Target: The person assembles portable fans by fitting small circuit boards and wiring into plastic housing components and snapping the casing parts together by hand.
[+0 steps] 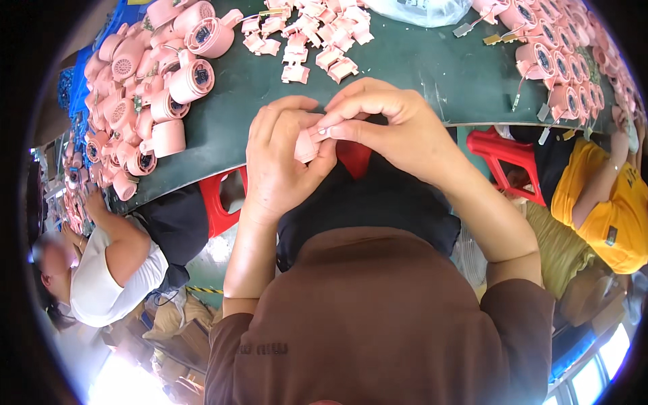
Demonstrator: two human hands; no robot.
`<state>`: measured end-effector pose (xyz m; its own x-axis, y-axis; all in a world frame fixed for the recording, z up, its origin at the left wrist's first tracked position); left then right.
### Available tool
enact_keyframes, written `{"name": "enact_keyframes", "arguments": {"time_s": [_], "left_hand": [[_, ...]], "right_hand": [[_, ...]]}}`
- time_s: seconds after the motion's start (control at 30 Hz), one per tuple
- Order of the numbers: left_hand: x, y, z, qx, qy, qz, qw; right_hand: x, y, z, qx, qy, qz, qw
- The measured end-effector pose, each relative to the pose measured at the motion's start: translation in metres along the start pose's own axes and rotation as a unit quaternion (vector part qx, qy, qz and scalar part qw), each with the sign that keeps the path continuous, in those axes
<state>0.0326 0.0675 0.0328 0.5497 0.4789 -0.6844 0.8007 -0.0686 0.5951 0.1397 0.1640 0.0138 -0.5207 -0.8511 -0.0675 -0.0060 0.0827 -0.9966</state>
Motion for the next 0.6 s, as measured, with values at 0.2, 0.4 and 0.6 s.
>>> {"name": "enact_keyframes", "arguments": {"time_s": [0.2, 0.4, 0.6], "left_hand": [[-0.001, -0.003, 0.003, 0.004, 0.014, 0.002, 1.0], [0.001, 0.001, 0.002, 0.007, 0.008, -0.018, 1.0], [0.003, 0.004, 0.006, 0.0, 0.024, -0.032, 0.999]], "right_hand": [[0.011, 0.017, -0.003, 0.11, -0.003, -0.143, 0.984], [0.01, 0.022, -0.002, 0.138, -0.003, -0.138, 0.981], [0.018, 0.024, 0.001, 0.129, 0.029, -0.16, 0.978]]}}
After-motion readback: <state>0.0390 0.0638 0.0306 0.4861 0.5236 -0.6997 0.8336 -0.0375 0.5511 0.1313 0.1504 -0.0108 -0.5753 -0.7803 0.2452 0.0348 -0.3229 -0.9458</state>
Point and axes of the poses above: each hand's wrist, its own z-axis away from the middle knuckle, its own x-axis out of the palm, y = z × x, the point moved 8 cm from there along -z, towards the middle knuckle, and after that the axes turned 3 degrees about -x, right-handed, at the moved point
